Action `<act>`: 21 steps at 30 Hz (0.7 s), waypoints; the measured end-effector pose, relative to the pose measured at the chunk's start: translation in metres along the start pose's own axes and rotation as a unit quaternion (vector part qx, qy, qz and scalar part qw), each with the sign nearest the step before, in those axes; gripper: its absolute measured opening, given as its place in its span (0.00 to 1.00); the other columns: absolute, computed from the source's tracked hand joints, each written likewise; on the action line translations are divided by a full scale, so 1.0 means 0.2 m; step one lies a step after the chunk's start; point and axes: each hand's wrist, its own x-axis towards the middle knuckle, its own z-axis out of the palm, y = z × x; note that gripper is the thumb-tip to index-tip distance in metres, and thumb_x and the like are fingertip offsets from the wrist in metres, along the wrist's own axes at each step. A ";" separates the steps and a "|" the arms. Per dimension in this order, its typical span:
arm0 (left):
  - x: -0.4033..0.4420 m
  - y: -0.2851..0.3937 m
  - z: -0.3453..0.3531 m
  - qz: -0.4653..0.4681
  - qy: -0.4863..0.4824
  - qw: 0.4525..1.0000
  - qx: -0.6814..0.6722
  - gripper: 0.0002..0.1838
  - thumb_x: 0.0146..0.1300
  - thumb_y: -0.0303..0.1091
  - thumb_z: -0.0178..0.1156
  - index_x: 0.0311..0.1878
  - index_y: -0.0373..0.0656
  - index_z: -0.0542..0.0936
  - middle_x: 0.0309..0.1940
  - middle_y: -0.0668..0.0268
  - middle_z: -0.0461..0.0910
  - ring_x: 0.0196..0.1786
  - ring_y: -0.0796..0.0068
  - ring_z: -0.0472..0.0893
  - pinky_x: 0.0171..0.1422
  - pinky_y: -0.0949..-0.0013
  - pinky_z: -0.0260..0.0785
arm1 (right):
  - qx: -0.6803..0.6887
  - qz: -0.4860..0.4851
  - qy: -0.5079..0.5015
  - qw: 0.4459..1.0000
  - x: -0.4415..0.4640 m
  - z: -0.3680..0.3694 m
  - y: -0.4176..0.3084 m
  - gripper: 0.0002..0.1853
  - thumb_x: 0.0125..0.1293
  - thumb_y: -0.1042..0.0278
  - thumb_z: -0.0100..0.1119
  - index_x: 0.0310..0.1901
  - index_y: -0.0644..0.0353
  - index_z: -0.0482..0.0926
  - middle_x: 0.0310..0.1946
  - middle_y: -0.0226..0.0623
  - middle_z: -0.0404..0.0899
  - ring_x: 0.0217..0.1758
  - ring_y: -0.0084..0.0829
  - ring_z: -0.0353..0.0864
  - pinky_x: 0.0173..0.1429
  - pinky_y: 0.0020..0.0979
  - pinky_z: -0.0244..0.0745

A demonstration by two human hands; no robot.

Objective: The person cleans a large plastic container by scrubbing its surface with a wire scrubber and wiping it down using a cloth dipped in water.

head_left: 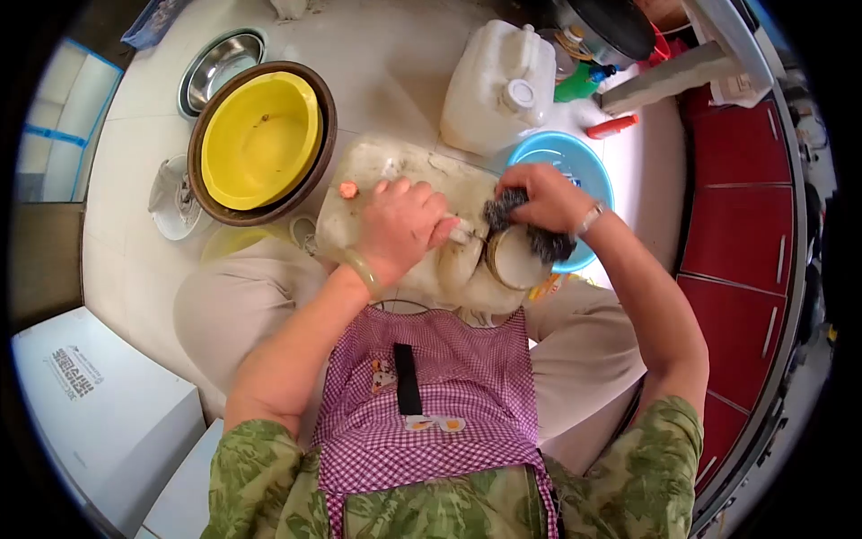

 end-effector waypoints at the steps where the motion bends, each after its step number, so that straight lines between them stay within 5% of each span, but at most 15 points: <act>1: 0.00 0.01 0.00 -0.003 -0.009 1.000 0.001 0.12 0.62 0.45 0.62 0.30 0.49 0.76 0.29 0.67 0.73 0.37 0.63 0.75 0.44 0.60 0.65 | -0.009 0.004 0.036 0.999 0.01 0.01 0.05 0.16 0.52 0.69 0.70 0.44 0.62 0.84 0.39 0.45 0.84 0.45 0.42 0.84 0.54 0.38 0.78; 4: 0.03 0.01 -0.01 -0.004 -0.017 1.000 0.006 0.09 0.62 0.42 0.62 0.30 0.49 0.76 0.29 0.67 0.74 0.37 0.63 0.75 0.44 0.60 0.66 | -0.005 0.029 0.139 0.990 -0.03 -0.02 0.13 0.18 0.51 0.66 0.70 0.44 0.63 0.84 0.38 0.50 0.84 0.42 0.49 0.83 0.51 0.40 0.78; 7: 0.00 0.00 -0.02 -0.008 -0.011 1.000 0.021 0.09 0.62 0.41 0.61 0.30 0.49 0.76 0.29 0.67 0.74 0.37 0.63 0.75 0.43 0.60 0.66 | 0.158 0.093 0.169 0.968 -0.12 -0.08 0.06 0.18 0.51 0.67 0.69 0.45 0.63 0.84 0.38 0.50 0.83 0.42 0.50 0.82 0.51 0.41 0.78; 10: 0.01 0.01 0.00 -0.014 -0.024 0.999 0.029 0.08 0.62 0.40 0.60 0.31 0.49 0.77 0.29 0.67 0.74 0.37 0.63 0.75 0.44 0.60 0.67 | 0.041 -0.081 0.104 0.990 -0.12 0.05 -0.06 0.17 0.52 0.67 0.69 0.45 0.62 0.84 0.38 0.50 0.83 0.44 0.50 0.82 0.52 0.42 0.77; 14: 0.01 0.03 -0.01 -0.010 -0.036 0.999 0.026 0.08 0.62 0.40 0.60 0.30 0.49 0.77 0.29 0.66 0.74 0.38 0.62 0.76 0.45 0.59 0.67 | -0.131 0.067 0.203 0.968 -0.02 0.04 0.22 0.17 0.52 0.65 0.69 0.42 0.63 0.82 0.40 0.50 0.82 0.47 0.52 0.82 0.53 0.43 0.77; 18: 0.01 0.01 -0.01 -0.017 -0.032 0.999 0.031 0.09 0.62 0.40 0.61 0.30 0.48 0.77 0.29 0.66 0.75 0.38 0.62 0.76 0.45 0.57 0.68 | 0.150 0.111 0.306 0.933 -0.22 0.00 0.06 0.17 0.55 0.67 0.68 0.45 0.65 0.83 0.40 0.45 0.84 0.45 0.40 0.83 0.54 0.36 0.77; 21: 0.03 0.03 -0.02 -0.026 -0.021 0.999 0.025 0.10 0.62 0.41 0.61 0.29 0.46 0.77 0.28 0.65 0.76 0.38 0.61 0.77 0.46 0.57 0.68 | 0.219 0.129 0.303 0.919 -0.41 0.06 -0.05 0.19 0.60 0.67 0.67 0.51 0.66 0.81 0.43 0.38 0.84 0.46 0.31 0.83 0.54 0.31 0.77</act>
